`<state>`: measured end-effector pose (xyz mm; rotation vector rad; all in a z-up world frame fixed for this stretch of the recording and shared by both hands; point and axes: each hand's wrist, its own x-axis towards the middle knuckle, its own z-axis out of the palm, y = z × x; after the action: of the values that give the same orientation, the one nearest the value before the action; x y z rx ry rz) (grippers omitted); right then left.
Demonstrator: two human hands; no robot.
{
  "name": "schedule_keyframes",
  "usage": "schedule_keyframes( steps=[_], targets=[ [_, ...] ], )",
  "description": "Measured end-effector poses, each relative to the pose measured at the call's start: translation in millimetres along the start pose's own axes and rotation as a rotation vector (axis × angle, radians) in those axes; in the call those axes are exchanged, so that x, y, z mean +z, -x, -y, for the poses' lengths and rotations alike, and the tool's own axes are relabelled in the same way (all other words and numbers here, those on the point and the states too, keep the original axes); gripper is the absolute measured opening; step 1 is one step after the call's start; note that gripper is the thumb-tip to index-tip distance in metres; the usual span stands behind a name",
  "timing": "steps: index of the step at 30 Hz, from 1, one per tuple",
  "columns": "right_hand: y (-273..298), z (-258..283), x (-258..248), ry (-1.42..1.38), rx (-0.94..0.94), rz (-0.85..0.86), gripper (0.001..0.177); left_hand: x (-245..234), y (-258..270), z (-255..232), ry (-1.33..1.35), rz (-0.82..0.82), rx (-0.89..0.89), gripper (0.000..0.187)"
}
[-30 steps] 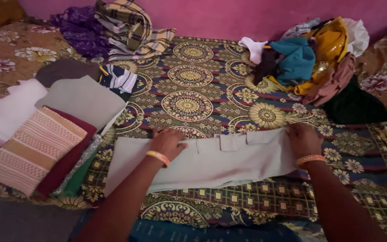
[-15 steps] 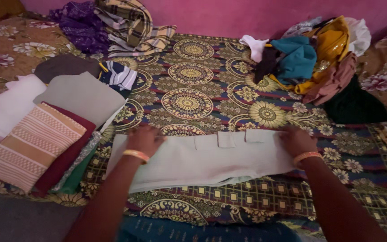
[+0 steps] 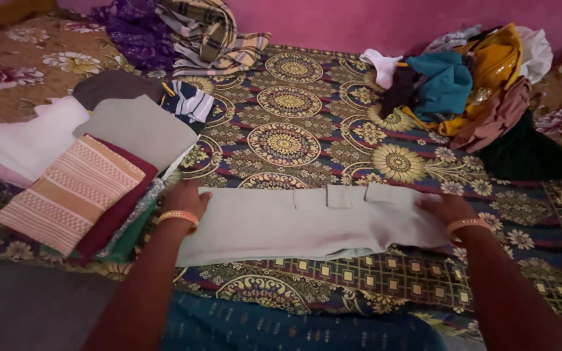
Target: The person smooths and folds a pair of grey pants and a pink shirt on a bed, placing the folded pants onto a stack of folded items.
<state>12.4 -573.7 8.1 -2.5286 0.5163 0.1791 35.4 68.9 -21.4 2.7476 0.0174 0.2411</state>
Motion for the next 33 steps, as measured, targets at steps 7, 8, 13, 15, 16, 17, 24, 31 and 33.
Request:
schedule_keyframes(
  steps=[7,8,13,15,16,17,24,31,33],
  targets=[
    [5.4,-6.9,-32.1,0.118,-0.023,-0.112,0.071,-17.7,-5.7,-18.7,0.062,0.11,-0.105,0.039],
    [6.8,-4.1,-36.0,0.155,-0.027,-0.135,0.07,-18.0,-8.2,-18.9,0.062,0.111,-0.108,0.039],
    [38.1,22.8,-23.6,0.391,0.01,-0.279,0.075,-4.5,-12.2,-31.6,-0.189,-0.198,0.16,0.043],
    [63.6,35.9,-0.4,0.312,-0.499,-0.75,0.052,-0.9,-5.8,-46.7,-0.238,-0.119,0.184,0.036],
    [73.0,47.1,12.9,0.187,-0.583,-0.646,0.038,0.7,1.5,-53.4,-0.29,-0.038,0.206,0.032],
    [81.0,62.0,26.5,0.061,-0.665,-0.54,0.026,0.5,9.2,-57.9,-0.291,-0.038,0.205,0.032],
    [207.1,132.2,107.2,0.324,-0.923,-0.021,0.022,-16.7,36.2,-74.4,-0.233,0.435,0.211,0.085],
    [234.2,149.6,110.0,0.394,-0.985,-0.285,0.039,-32.1,46.7,-99.0,-0.264,0.575,-0.034,0.097],
    [237.0,148.1,113.9,0.364,-0.775,-0.205,0.046,-32.1,47.9,-101.6,-0.257,0.567,-0.033,0.097]
  ],
)
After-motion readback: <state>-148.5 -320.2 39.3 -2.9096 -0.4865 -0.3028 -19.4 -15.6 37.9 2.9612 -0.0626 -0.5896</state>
